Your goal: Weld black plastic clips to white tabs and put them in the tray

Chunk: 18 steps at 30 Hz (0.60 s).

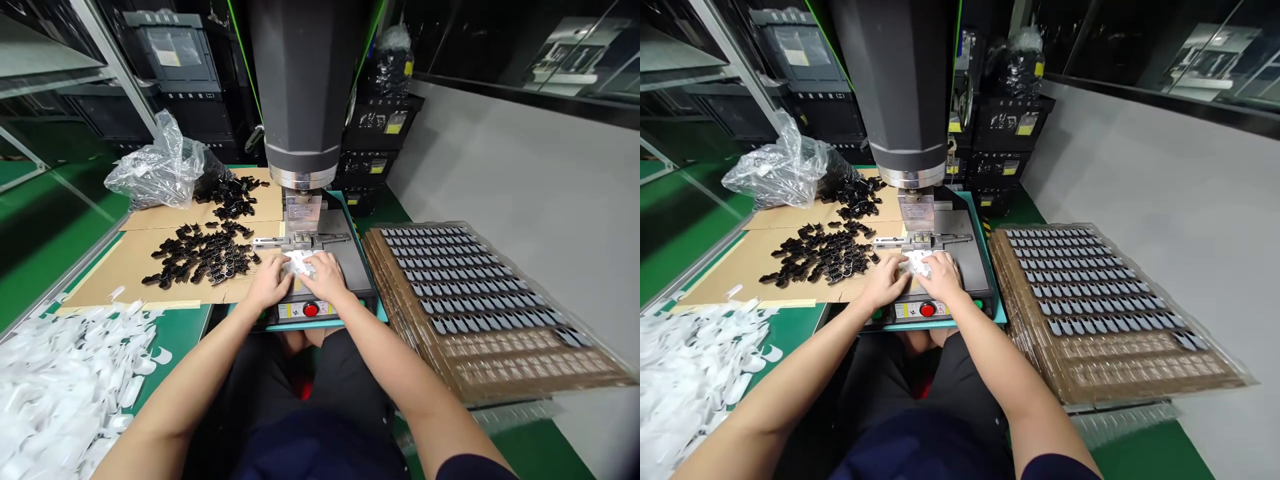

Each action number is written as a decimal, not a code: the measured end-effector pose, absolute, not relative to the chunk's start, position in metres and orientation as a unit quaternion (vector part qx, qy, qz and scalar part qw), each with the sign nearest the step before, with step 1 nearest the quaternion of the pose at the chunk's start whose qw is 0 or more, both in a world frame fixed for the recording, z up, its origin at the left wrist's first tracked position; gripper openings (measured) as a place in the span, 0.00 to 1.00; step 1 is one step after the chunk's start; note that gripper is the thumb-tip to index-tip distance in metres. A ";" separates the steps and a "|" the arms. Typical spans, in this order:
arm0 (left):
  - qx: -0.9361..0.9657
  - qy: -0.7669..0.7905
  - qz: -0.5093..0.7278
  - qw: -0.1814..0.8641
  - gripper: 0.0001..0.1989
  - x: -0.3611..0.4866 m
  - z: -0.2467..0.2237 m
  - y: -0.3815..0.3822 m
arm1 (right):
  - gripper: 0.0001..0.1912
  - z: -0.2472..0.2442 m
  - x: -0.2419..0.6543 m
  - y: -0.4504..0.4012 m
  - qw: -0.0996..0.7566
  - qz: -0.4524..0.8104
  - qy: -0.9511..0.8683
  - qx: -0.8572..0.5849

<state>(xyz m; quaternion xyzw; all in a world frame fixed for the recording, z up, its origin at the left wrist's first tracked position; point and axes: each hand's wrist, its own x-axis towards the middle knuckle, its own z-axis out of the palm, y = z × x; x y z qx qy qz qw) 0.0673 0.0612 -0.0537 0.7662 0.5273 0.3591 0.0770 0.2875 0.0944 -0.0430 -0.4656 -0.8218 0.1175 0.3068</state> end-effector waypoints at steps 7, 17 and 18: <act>0.759 0.542 0.349 0.090 0.16 0.067 -0.061 0.066 | 0.12 -0.044 0.280 0.096 0.286 0.068 -0.819 -0.492; 0.772 0.531 0.338 0.090 0.20 0.071 -0.061 0.069 | 0.13 -0.049 0.278 0.092 0.284 0.016 -0.830 -0.480; 0.772 0.531 0.336 0.092 0.20 0.071 -0.060 0.070 | 0.13 -0.049 0.278 0.092 0.285 0.016 -0.830 -0.479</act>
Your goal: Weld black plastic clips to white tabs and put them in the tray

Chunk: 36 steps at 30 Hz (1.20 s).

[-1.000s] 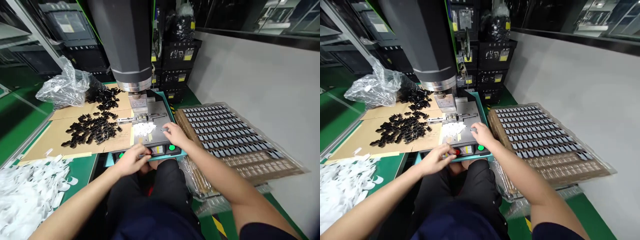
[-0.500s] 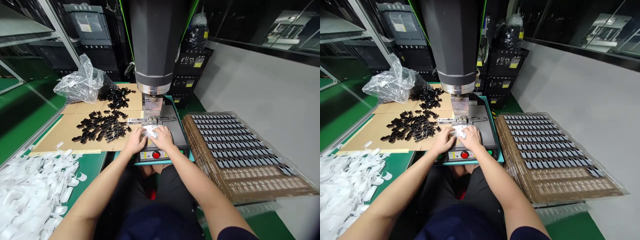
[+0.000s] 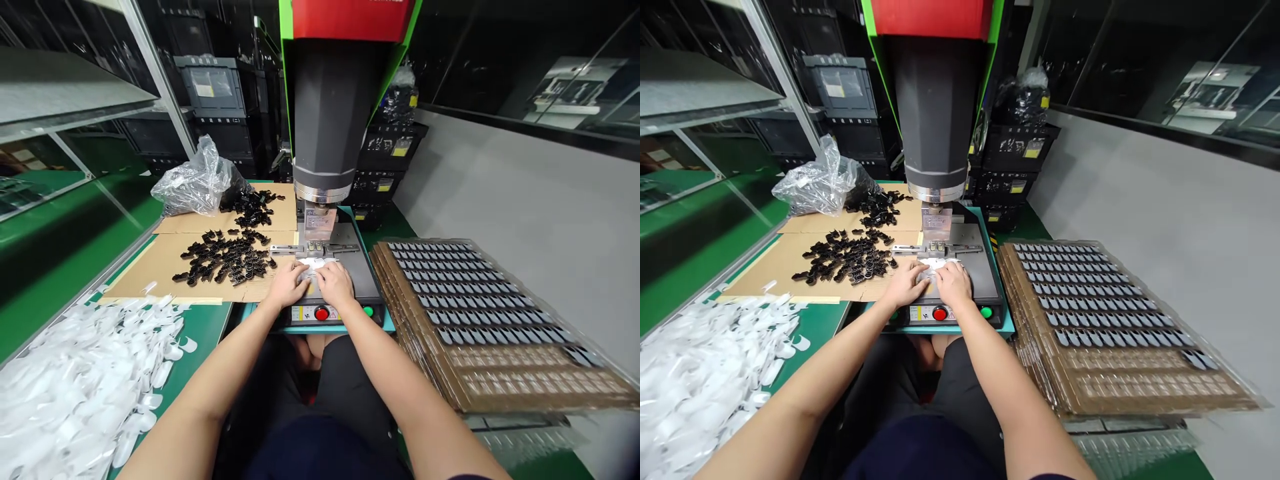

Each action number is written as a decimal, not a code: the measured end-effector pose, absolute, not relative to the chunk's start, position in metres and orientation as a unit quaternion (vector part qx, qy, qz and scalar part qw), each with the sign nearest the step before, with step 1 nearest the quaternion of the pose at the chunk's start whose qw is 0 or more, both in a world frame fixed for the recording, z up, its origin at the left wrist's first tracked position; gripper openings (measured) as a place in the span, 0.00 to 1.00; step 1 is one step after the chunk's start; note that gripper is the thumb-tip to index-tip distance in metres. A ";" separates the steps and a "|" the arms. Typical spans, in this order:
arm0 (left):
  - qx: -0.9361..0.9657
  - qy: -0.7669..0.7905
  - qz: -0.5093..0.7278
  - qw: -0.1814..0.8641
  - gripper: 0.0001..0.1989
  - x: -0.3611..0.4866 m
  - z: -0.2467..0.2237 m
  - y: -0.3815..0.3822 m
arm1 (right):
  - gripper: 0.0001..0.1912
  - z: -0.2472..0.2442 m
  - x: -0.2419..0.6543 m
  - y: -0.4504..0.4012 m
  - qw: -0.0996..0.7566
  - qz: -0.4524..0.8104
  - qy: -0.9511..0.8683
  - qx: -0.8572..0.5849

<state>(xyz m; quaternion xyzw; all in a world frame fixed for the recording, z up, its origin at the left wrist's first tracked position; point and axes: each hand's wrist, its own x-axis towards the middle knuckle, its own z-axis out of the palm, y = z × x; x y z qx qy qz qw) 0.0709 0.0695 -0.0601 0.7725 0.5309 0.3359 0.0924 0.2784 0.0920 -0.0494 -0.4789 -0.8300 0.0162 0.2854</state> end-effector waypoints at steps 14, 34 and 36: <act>0.767 0.535 0.337 0.104 0.19 0.075 -0.054 0.068 | 0.11 -0.048 0.284 0.097 0.373 0.050 -0.796 -0.473; 0.820 0.505 0.267 0.027 0.13 0.093 -0.045 0.085 | 0.14 -0.058 0.303 0.101 0.484 0.225 -0.662 -0.527; 0.814 0.502 0.289 0.050 0.11 0.090 -0.047 0.085 | 0.14 -0.061 0.302 0.101 0.503 0.252 -0.645 -0.517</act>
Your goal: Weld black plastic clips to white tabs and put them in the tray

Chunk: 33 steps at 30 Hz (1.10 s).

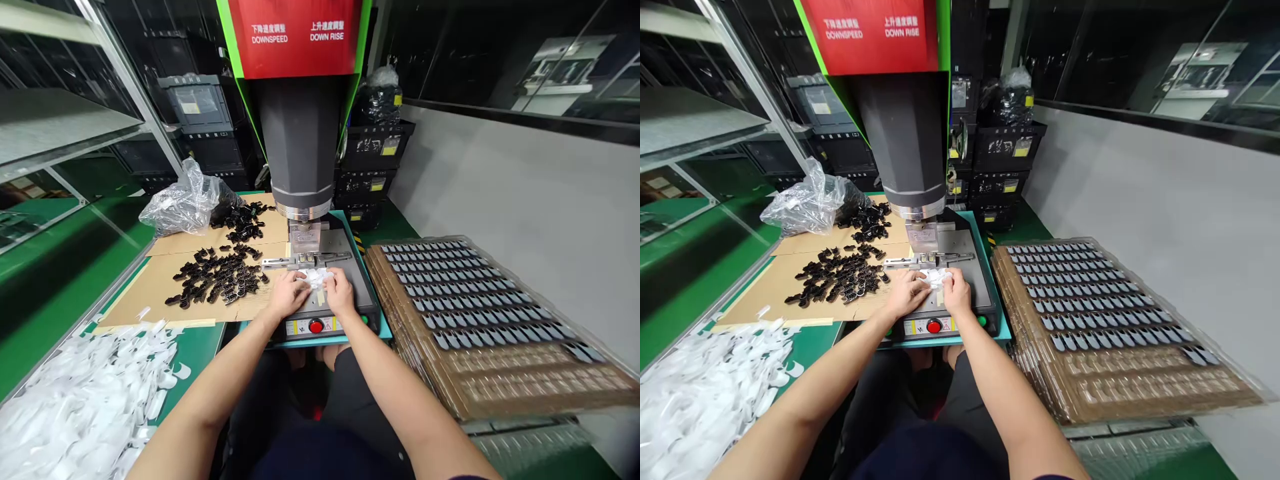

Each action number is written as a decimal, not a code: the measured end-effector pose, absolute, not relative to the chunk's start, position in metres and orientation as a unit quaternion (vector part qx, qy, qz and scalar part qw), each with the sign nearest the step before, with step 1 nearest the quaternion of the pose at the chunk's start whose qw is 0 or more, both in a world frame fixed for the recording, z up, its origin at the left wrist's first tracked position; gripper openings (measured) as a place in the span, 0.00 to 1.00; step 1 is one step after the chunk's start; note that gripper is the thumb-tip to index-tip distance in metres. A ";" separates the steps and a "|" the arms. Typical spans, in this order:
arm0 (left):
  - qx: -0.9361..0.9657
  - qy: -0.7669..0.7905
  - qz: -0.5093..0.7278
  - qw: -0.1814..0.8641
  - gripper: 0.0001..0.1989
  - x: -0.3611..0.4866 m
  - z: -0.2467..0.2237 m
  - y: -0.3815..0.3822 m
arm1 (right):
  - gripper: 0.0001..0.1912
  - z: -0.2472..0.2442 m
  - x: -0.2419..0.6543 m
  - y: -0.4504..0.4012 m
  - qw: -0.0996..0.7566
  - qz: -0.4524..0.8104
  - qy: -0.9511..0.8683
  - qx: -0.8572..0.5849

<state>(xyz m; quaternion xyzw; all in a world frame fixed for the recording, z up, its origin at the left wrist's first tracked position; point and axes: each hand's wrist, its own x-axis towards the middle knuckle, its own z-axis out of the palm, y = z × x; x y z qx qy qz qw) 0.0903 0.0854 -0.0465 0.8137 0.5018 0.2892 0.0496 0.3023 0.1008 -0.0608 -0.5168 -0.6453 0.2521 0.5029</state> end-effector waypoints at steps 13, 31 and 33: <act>0.728 0.528 0.429 0.088 0.03 0.079 -0.031 0.115 | 0.14 -0.035 0.308 0.118 0.483 0.088 -0.725 -0.483; 0.787 0.595 0.156 -0.046 0.14 0.107 0.005 0.124 | 0.24 -0.012 0.279 0.145 0.165 -0.060 -0.855 -0.488; 0.787 0.595 0.155 -0.047 0.13 0.109 0.007 0.122 | 0.25 -0.008 0.276 0.142 0.156 -0.070 -0.857 -0.486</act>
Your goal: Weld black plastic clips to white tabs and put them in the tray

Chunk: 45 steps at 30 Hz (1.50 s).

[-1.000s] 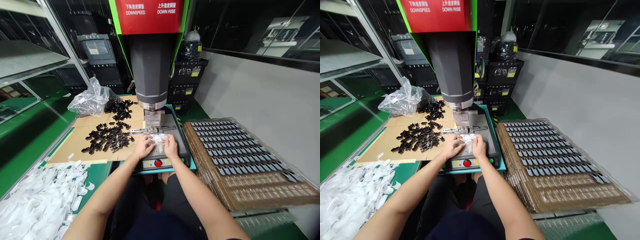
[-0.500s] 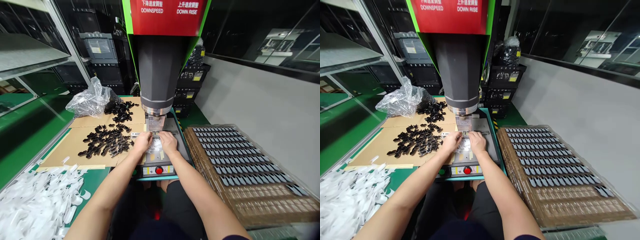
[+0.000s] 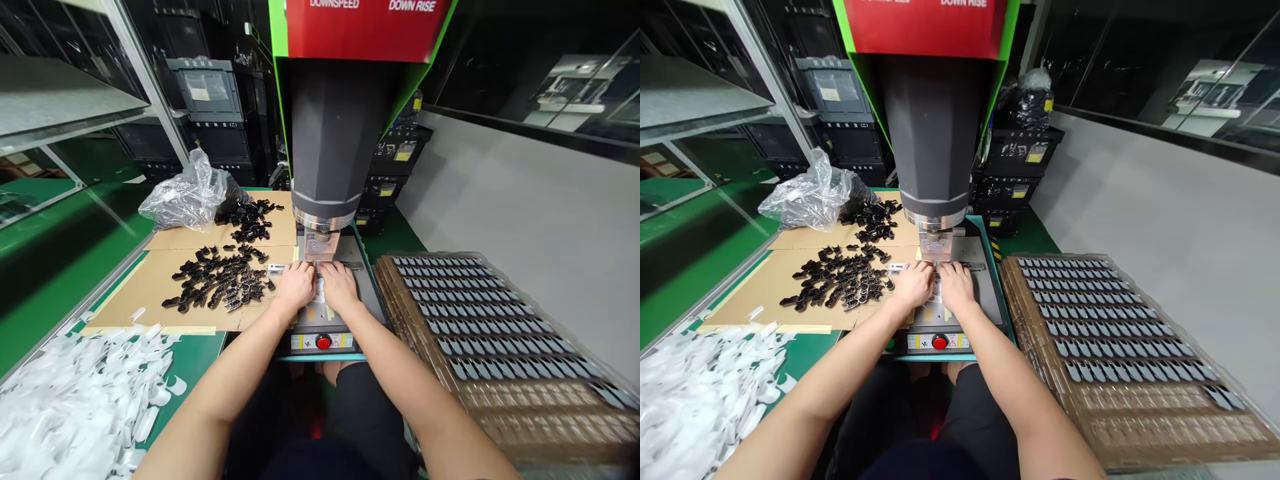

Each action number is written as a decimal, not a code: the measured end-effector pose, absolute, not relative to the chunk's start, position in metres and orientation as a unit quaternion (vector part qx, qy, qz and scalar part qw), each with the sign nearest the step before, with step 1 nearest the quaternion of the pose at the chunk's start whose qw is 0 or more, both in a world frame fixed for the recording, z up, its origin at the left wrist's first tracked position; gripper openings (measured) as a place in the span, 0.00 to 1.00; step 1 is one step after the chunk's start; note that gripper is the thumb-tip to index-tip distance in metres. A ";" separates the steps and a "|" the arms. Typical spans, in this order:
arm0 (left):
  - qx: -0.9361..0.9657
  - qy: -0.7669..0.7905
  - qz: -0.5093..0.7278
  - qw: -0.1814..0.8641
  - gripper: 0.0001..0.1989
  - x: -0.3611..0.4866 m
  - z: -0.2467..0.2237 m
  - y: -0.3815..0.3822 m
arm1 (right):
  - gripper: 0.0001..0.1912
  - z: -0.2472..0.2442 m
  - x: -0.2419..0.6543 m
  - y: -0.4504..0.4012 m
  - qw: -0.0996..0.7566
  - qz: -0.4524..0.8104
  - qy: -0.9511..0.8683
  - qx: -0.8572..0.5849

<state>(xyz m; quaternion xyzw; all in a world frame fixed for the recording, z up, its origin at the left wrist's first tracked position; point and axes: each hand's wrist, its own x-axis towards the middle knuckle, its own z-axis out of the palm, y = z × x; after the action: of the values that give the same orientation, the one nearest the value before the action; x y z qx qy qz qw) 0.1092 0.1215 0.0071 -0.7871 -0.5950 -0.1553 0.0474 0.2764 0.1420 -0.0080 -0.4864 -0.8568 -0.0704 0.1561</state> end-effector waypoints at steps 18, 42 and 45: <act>-0.738 -0.662 -0.131 0.014 0.14 -0.056 0.004 0.039 | 0.20 -0.010 0.160 0.109 0.161 0.026 -0.887 -0.432; -0.779 -0.617 -0.105 0.028 0.08 -0.044 -0.003 0.035 | 0.19 -0.009 0.138 0.128 0.139 0.041 -0.915 -0.376; -0.774 -0.622 -0.116 0.018 0.07 -0.042 -0.004 0.034 | 0.15 -0.008 0.147 0.130 0.129 0.031 -0.920 -0.369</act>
<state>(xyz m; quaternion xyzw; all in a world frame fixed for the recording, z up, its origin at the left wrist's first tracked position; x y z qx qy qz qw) -0.0421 0.0341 -0.0039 -0.7738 -0.6224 -0.1161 0.0182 0.1469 0.1303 -0.0085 -0.3689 -0.9200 0.0307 0.1290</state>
